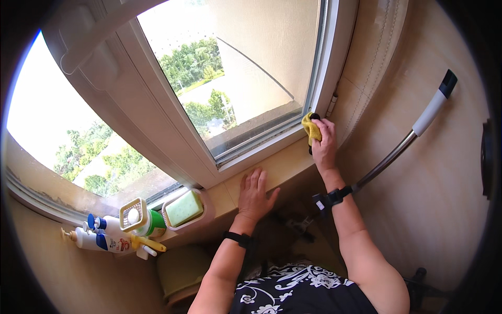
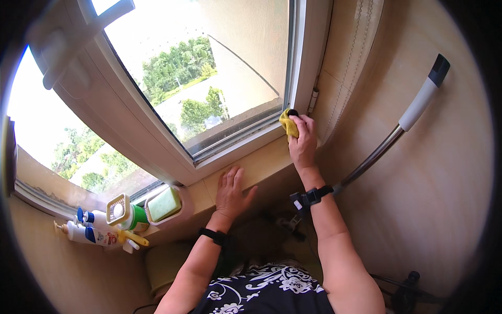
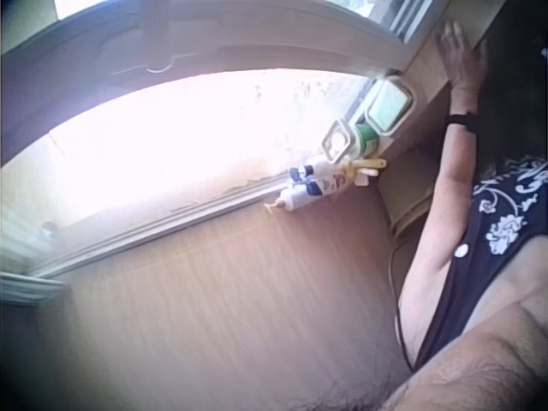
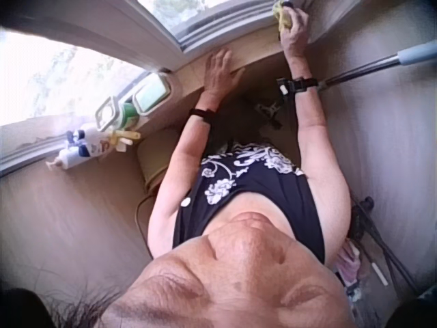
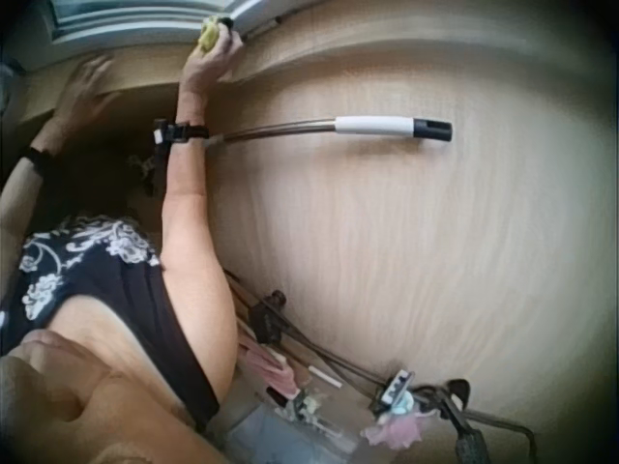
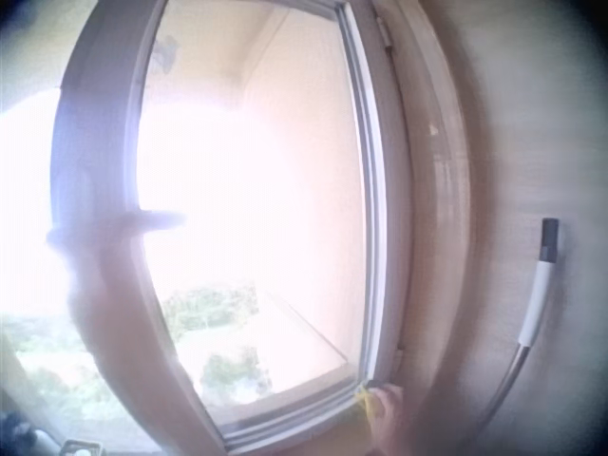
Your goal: The person wipes the window ledge and window frame with a cloth, moving aside bottles of toiletries and a soap dish.
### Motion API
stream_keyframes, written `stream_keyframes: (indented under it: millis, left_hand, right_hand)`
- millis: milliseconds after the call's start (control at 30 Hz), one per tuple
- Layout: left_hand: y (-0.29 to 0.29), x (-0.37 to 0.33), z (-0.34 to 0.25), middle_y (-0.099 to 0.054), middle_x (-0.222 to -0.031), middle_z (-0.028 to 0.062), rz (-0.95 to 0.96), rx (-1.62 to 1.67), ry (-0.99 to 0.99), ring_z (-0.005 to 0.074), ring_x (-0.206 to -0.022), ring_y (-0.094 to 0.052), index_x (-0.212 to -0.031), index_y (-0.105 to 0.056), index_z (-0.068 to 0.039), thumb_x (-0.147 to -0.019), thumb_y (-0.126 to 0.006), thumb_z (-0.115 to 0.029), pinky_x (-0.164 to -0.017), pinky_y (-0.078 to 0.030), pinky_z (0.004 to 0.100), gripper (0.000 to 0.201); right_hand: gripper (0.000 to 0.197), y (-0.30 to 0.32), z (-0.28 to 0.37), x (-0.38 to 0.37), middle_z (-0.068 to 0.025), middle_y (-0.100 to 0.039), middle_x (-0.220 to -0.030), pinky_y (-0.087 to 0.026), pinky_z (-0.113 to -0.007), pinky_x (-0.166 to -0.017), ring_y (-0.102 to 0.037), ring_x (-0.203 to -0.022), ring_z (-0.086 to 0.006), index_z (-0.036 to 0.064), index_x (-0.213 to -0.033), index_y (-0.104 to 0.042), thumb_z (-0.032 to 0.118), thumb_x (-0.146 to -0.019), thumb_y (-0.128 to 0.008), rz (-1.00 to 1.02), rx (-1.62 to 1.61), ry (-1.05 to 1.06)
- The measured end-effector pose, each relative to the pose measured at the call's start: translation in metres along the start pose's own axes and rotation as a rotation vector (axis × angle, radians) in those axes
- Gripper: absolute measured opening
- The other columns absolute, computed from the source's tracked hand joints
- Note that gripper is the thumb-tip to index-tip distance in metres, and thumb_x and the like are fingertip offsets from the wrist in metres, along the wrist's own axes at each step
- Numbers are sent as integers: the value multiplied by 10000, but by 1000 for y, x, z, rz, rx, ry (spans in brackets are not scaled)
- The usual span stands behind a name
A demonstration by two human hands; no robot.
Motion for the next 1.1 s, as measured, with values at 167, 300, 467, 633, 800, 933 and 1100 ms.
stream_keyframes:
  millis: [167,300,467,633,800,933,1100]
  left_hand:
    - [-3,-7,-5,-491,-1330,216,-21,15,11,397,-1242,-460,-1339,-444,-11,-779,-766,-354,-1078,-361,509,732]
    - [-5,-3,0,-473,-1343,240,52,-8,-12,399,-1258,-453,-1341,-433,12,-772,-762,-351,-1081,-355,520,750]
    - [-5,1,7,-450,-1396,243,32,-42,23,402,-1288,-436,-1347,-428,47,-783,-736,-365,-1110,-317,538,764]
    - [-15,-2,2,-473,-1373,238,51,-20,26,396,-1293,-441,-1317,-477,39,-778,-731,-366,-1109,-324,532,720]
    - [-18,-1,1,-500,-1373,198,166,-111,-1,370,-1306,-445,-1319,-509,-5,-812,-679,-392,-1107,-331,510,660]
    - [-22,-6,5,-500,-1407,183,282,-82,-19,364,-1347,-419,-1361,-512,-53,-864,-603,-438,-1120,-304,485,636]
    - [-4,-2,5,-535,-1310,201,85,-10,2,359,-1296,-455,-1278,-532,2,-785,-715,-330,-1106,-351,489,621]
  right_hand:
    - [339,-34,23,17,-114,-570,-1082,-483,-427,-896,-560,-1011,-346,74,-1043,-658,21,-715,-726,126,57,68]
    - [305,-58,121,36,-86,-574,-1073,-507,-372,-902,-575,-1020,-295,79,-1033,-687,16,-741,-624,360,-153,240]
    - [269,-46,78,21,-49,-592,-1090,-526,-373,-871,-593,-994,-279,97,-1014,-694,14,-770,-618,390,-28,323]
    - [271,-15,-5,-12,-70,-600,-1078,-526,-398,-848,-593,-970,-307,91,-1022,-690,3,-771,-637,246,254,173]
    - [278,-46,112,32,-87,-586,-1076,-501,-387,-880,-587,-972,-306,62,-1016,-693,14,-754,-613,379,-50,284]
    - [209,-71,153,46,-46,-597,-1049,-530,-362,-840,-602,-985,-255,107,-989,-710,84,-801,-620,449,-187,438]
    - [252,-42,71,14,-36,-601,-1062,-526,-360,-856,-601,-1005,-261,149,-976,-721,54,-745,-688,431,31,325]
Point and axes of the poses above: each hand's wrist, its own x-axis away from the middle knuckle, its own y-axis out of the back of the hand, z = x × y, the point moved 2 cm from there along -x, towards the middle knuckle
